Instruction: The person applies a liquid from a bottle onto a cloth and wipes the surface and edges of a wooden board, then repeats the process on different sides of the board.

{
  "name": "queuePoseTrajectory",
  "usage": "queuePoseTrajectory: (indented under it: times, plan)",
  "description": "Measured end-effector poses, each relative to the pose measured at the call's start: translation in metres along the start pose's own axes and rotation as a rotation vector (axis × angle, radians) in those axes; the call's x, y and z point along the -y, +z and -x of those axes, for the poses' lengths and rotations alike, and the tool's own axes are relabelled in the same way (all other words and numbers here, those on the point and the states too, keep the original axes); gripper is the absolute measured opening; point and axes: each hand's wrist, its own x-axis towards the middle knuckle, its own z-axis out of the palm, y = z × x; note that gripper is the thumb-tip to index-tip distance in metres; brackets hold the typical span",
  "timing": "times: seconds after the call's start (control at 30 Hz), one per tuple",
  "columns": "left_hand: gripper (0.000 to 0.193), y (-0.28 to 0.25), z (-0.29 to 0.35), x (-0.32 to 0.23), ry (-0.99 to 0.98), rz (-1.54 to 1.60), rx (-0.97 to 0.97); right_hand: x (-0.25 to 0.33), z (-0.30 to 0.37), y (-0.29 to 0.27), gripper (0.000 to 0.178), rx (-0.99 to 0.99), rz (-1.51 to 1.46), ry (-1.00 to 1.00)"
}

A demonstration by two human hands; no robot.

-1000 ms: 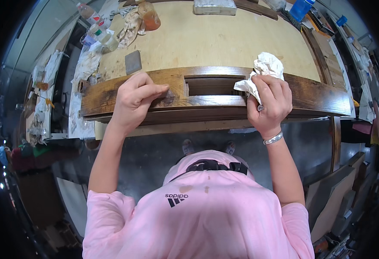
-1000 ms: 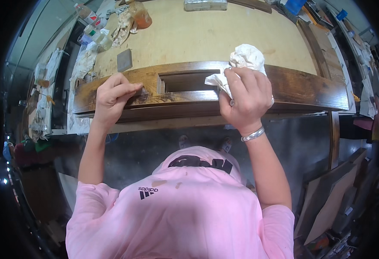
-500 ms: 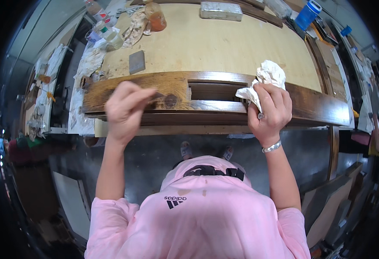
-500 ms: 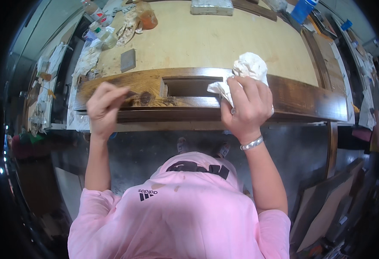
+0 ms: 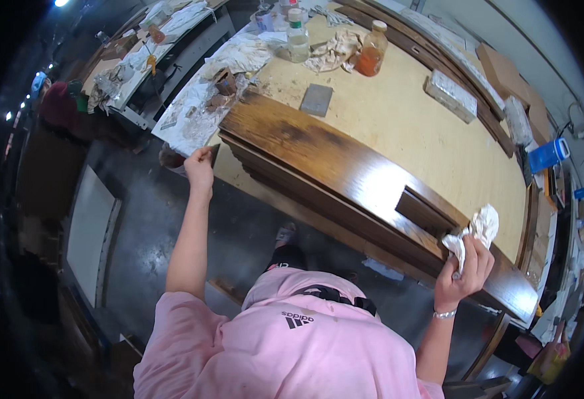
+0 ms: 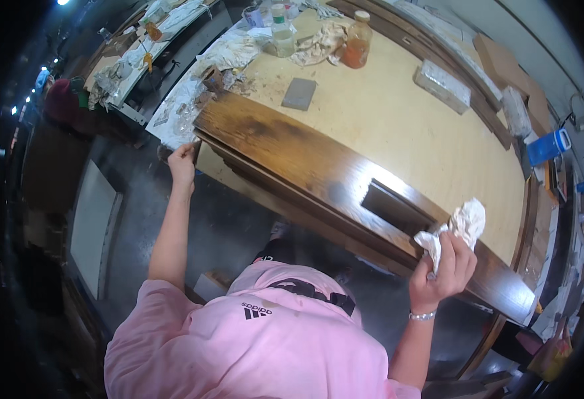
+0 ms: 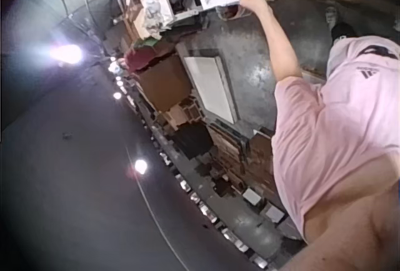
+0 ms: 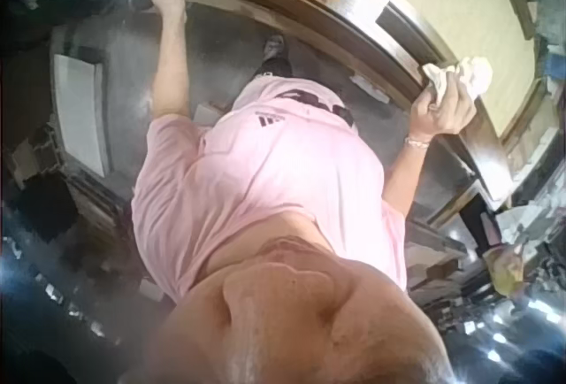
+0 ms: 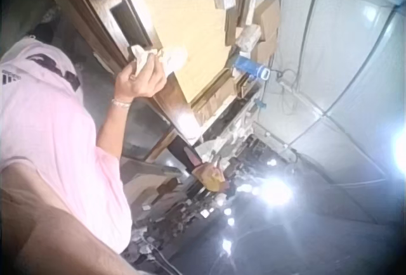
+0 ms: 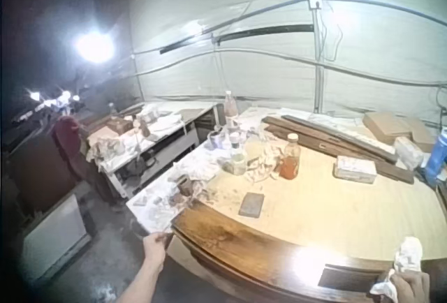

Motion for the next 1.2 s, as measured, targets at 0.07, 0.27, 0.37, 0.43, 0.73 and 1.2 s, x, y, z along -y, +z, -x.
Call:
queuePoseTrajectory:
  times: [0.07,0.27,0.37,0.43,0.73,1.2]
  plan:
    - [0.017,0.019,-0.013,0.015,-0.076,-0.04,0.056,0.0,-0.002,-0.002,0.042,0.016,0.04,0.009]
    - [0.02,0.047,-0.085,0.032,0.142,-0.129,0.289,0.021,-0.019,-0.01,0.024,0.171,-0.059,0.354]
    - [0.021,0.057,-0.111,-0.043,0.065,0.078,0.487,0.06,-0.076,-0.007,0.031,-0.13,-0.651,0.944]
    - [0.021,0.061,-0.119,-0.112,0.055,0.144,0.614,0.079,-0.12,0.018,0.049,-0.042,-0.935,0.97]
    - [0.014,0.141,-0.078,-0.256,0.52,0.278,1.304,0.147,-0.25,0.173,0.049,0.438,-1.198,1.102]
    - [0.022,0.162,-0.165,-0.195,-0.129,0.865,0.912,0.025,-0.24,0.201,0.038,0.703,-0.569,0.786]
